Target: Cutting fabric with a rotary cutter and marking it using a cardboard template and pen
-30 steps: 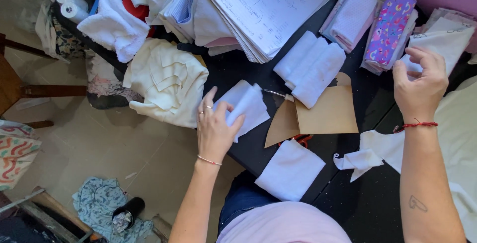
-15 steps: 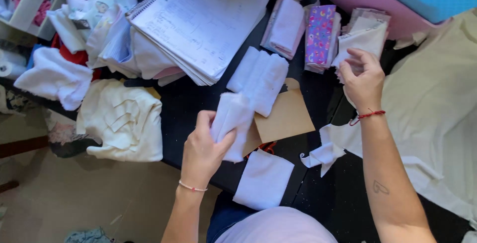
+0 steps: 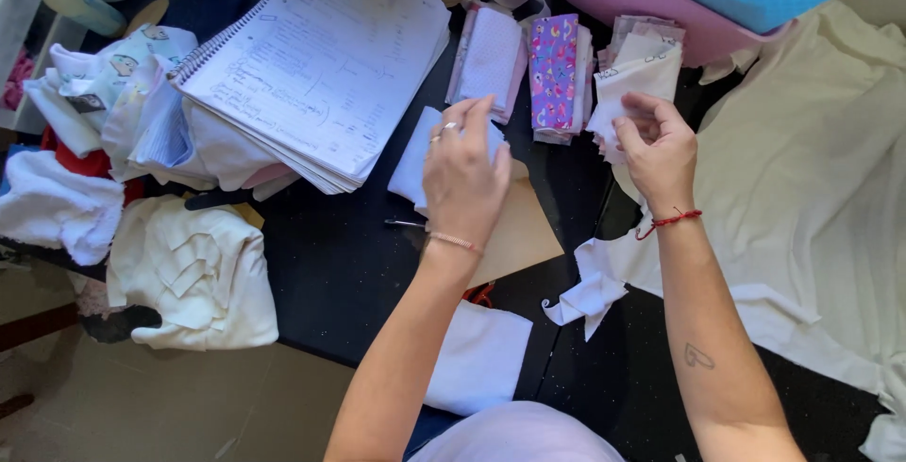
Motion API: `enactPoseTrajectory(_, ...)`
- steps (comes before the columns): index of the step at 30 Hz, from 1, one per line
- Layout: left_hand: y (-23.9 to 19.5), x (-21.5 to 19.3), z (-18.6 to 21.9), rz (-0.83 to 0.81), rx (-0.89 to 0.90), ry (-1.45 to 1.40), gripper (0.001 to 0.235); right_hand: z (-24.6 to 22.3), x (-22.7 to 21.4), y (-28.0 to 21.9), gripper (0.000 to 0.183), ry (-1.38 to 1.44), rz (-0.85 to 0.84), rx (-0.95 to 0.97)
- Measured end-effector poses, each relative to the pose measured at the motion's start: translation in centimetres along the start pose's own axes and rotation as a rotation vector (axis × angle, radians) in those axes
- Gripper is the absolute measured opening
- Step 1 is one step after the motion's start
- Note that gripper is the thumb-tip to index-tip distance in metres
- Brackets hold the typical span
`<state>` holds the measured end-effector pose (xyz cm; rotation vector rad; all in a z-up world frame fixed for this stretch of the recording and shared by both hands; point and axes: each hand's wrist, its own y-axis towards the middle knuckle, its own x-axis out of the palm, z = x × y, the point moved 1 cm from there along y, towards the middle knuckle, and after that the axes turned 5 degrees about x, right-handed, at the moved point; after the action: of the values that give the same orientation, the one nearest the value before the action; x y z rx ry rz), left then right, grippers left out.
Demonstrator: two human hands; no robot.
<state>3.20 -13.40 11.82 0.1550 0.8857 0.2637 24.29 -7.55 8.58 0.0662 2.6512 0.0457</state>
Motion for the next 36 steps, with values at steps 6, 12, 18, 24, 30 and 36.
enactPoseTrajectory(6, 5.4, 14.3, -0.9, -0.113, -0.265, -0.273, 0.059, -0.3, 0.4, 0.0, 0.022, 0.104, 0.022, 0.031)
enactPoseTrajectory(12, 6.9, 16.3, 0.1, -0.099, -0.481, -0.135, 0.042, -0.1, 0.5, 0.1, 0.023, 0.133, 0.033, 0.064)
enactPoseTrajectory(18, 8.6, 12.6, 0.1, -0.093, -0.376, -0.337, 0.024, -0.8, 0.4, 0.1, 0.021, 0.157, 0.004, 0.115)
enactPoseTrajectory(24, 9.0, 8.4, -3.5, -0.129, -0.381, -0.074, 0.043, -0.7, 0.2, 0.2, 0.021, 0.145, -0.006, 0.166)
enactPoseTrajectory(30, 7.5, 11.3, -1.4, 0.058, -0.131, 0.206, 0.017, 0.5, 0.4, 0.3, 0.022, 0.176, -0.004, 0.109)
enactPoseTrajectory(36, 6.7, 17.3, -1.1, -0.145, -0.336, 0.072, 0.039, -0.2, 0.0, 0.3, 0.022, 0.202, 0.008, 0.092)
